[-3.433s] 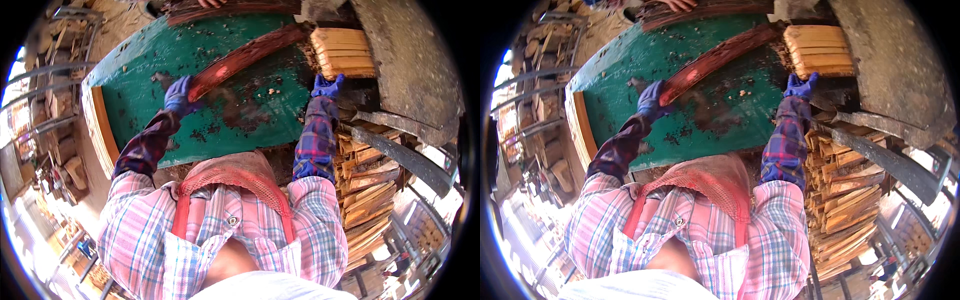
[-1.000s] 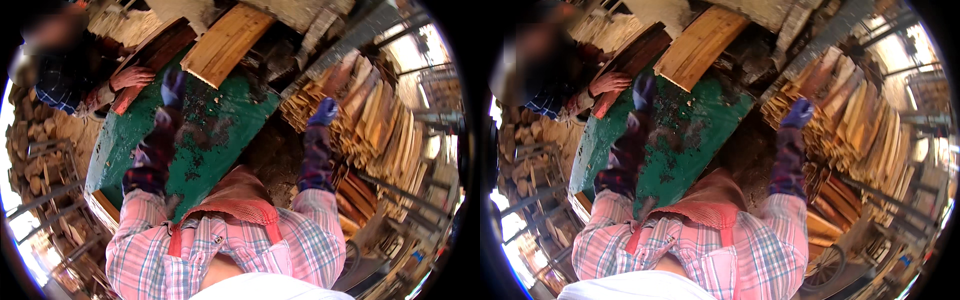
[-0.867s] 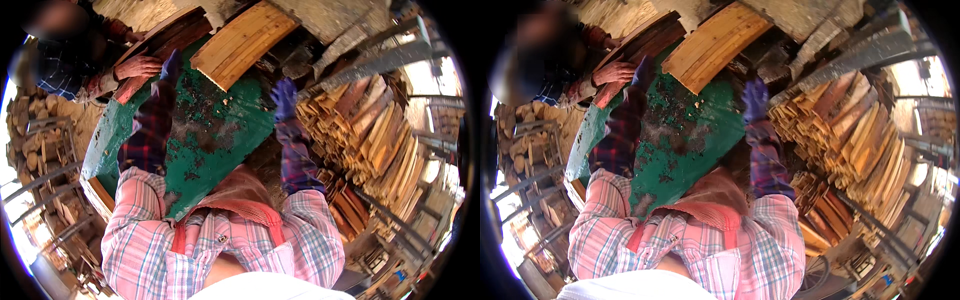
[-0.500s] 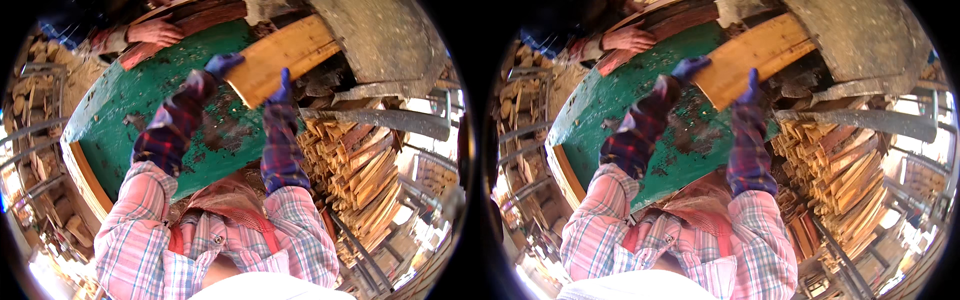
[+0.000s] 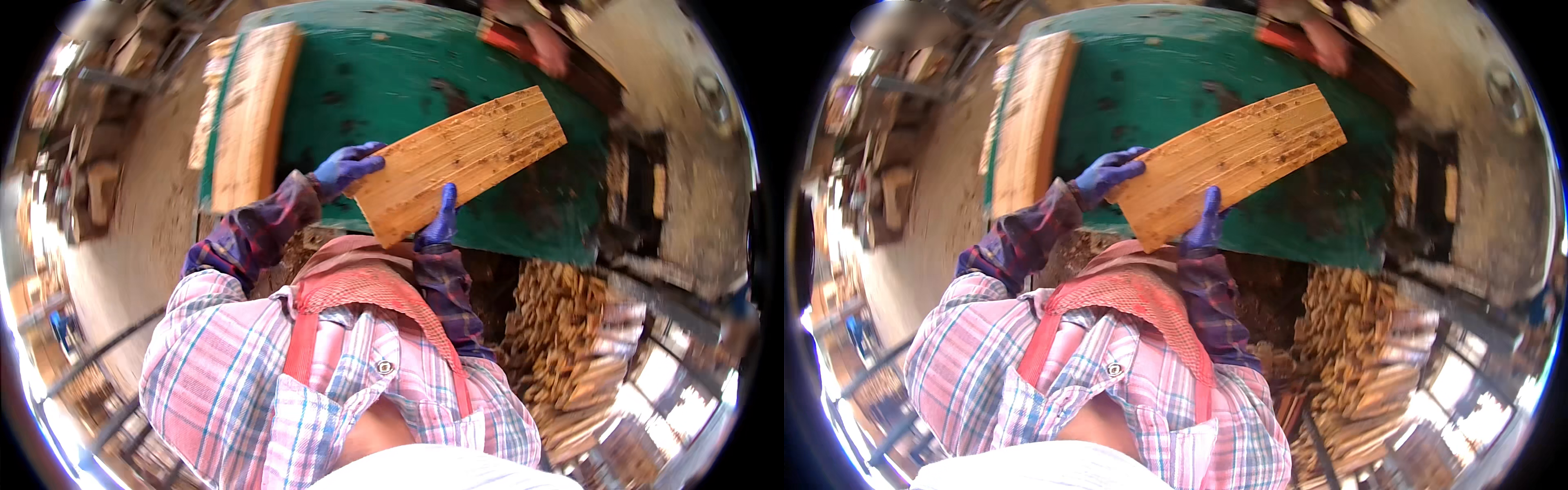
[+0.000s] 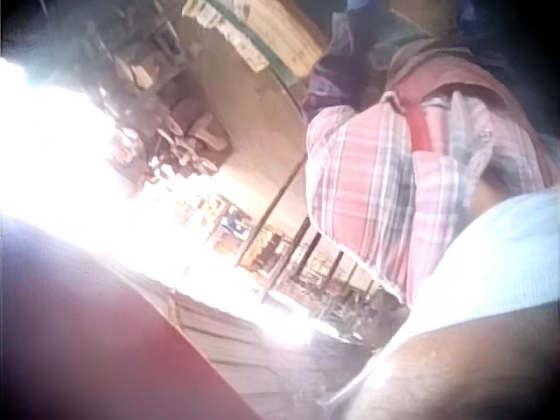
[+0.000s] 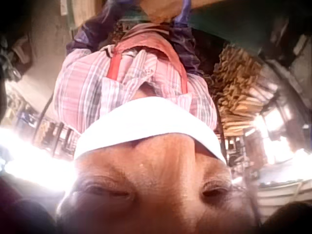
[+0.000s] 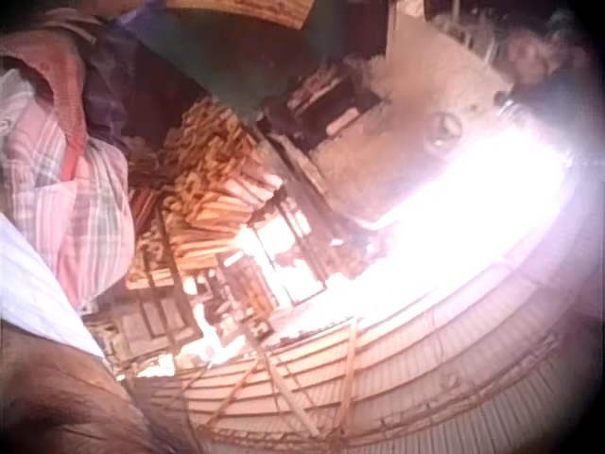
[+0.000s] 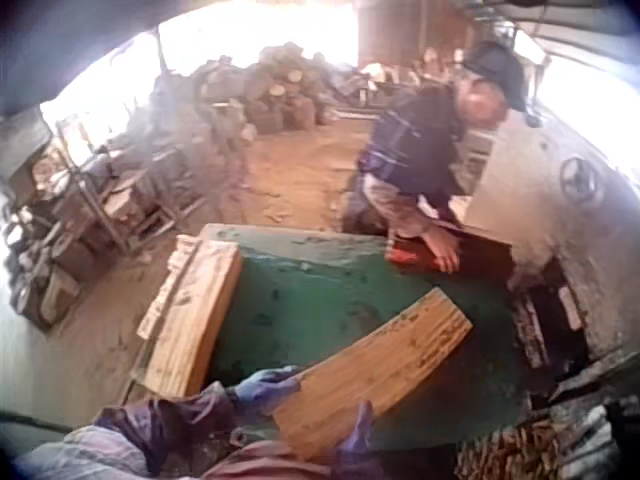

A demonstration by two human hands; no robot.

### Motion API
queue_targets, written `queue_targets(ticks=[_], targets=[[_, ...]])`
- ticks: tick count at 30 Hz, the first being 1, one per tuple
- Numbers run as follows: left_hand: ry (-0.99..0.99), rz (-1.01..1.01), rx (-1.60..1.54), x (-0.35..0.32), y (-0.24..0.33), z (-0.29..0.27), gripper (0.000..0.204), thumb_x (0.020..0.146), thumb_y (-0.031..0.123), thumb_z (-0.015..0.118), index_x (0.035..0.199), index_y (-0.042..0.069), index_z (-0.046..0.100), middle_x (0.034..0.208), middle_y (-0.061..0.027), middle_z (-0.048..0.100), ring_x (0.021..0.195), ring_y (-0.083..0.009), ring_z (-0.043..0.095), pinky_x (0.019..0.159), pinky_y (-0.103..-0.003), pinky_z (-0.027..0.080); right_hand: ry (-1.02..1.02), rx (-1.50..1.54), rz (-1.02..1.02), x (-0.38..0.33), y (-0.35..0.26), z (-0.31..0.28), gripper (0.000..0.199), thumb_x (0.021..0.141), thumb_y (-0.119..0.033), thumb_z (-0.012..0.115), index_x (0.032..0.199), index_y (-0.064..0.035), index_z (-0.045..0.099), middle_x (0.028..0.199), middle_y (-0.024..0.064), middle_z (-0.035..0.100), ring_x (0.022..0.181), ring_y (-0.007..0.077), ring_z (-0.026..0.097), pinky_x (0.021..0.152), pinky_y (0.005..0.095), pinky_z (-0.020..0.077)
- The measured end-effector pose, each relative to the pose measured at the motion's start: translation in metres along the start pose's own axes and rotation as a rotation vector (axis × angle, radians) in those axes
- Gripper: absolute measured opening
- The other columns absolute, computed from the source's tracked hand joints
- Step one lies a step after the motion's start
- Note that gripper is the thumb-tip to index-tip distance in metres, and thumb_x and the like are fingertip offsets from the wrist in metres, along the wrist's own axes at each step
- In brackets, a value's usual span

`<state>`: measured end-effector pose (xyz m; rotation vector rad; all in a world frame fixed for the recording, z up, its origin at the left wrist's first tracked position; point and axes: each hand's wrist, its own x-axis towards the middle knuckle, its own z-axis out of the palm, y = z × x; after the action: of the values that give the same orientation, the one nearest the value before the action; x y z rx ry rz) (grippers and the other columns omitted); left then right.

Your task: The person repeatedly picks up wooden planks from a green workbench, inspects them, and stacks them into a growing pile. The person wears blue gloves and a plaid shirt while handling the wood pieces one at a time.

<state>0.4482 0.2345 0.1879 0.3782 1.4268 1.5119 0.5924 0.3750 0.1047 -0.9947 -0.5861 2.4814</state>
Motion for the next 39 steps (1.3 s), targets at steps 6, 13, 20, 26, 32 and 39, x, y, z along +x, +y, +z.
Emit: queue_targets(ticks=[6, 13, 20, 26, 32, 39], targets=[[0.344, 0.143, -0.018, -0.101, -0.029, -0.014, 0.048, 0.092, 0.025, 0.052, 0.130, -0.002, 0.042, 0.121, -0.0061, 0.048, 0.114, -0.0141, 0.042, 0.099, -0.028, 0.030, -0.350, -0.084, 0.499, -0.001, 0.010, 0.065, 0.065, 0.082, -0.035, 0.066, 0.133, -0.0092, 0.036, 0.118, 0.0172, 0.053, 0.105, 0.0325, 0.055, 0.087, 0.0472, 0.0487], [0.462, -0.001, -0.201, -0.091, -0.119, -0.077, 0.037, 0.087, 0.015, 0.049, 0.120, -0.002, 0.048, 0.108, -0.0093, 0.059, 0.095, -0.0173, 0.057, 0.086, -0.032, 0.045, -0.393, -1.501, -0.328, 0.094, 0.080, 0.026, 0.040, 0.082, -0.029, 0.068, 0.109, -0.0021, 0.056, 0.100, 0.0121, 0.060, 0.083, 0.0190, 0.058, 0.074, 0.0325, 0.0491], [0.364, 0.182, -0.269, -0.146, -0.075, -0.116, 0.037, 0.088, 0.026, 0.051, 0.112, -0.001, 0.053, 0.100, -0.0068, 0.059, 0.094, -0.0181, 0.055, 0.081, -0.031, 0.042, 0.112, -1.169, -0.460, 0.169, 0.095, 0.124, 0.042, 0.074, -0.029, 0.077, 0.098, 0.0021, 0.061, 0.088, 0.0071, 0.062, 0.075, 0.0172, 0.056, 0.070, 0.0348, 0.0460], [1.128, 0.573, 0.115, -0.180, -0.093, -0.316, 0.034, 0.087, 0.035, 0.059, 0.101, 0.004, 0.060, 0.082, -0.0017, 0.055, 0.074, -0.0120, 0.051, 0.064, -0.026, 0.041, 0.156, -1.184, -0.429, 0.153, 0.136, 0.197, 0.050, 0.070, -0.023, 0.081, 0.104, 0.0061, 0.059, 0.098, 0.0112, 0.061, 0.084, 0.0214, 0.059, 0.071, 0.0377, 0.0488], [0.646, 0.372, -0.893, -0.129, -0.091, -0.392, 0.042, 0.087, 0.038, 0.057, 0.112, 0.005, 0.058, 0.100, -0.0094, 0.063, 0.086, -0.0194, 0.058, 0.079, -0.032, 0.046, -0.422, -0.909, -0.264, 0.123, 0.228, 0.274, 0.037, 0.078, -0.008, 0.071, 0.107, 0.0092, 0.056, 0.100, 0.0149, 0.061, 0.088, 0.0240, 0.061, 0.081, 0.0311, 0.0507], [0.891, 0.484, -1.212, -0.159, -0.104, -0.384, 0.049, 0.087, 0.041, 0.055, 0.119, 0.004, 0.054, 0.111, -0.0124, 0.061, 0.097, -0.0239, 0.061, 0.090, -0.037, 0.048, -0.775, -1.159, 0.100, 0.166, 0.291, 0.330, 0.025, 0.083, -0.002, 0.063, 0.105, 0.0078, 0.058, 0.097, 0.0119, 0.063, 0.083, 0.0176, 0.063, 0.078, 0.0270, 0.0520]])
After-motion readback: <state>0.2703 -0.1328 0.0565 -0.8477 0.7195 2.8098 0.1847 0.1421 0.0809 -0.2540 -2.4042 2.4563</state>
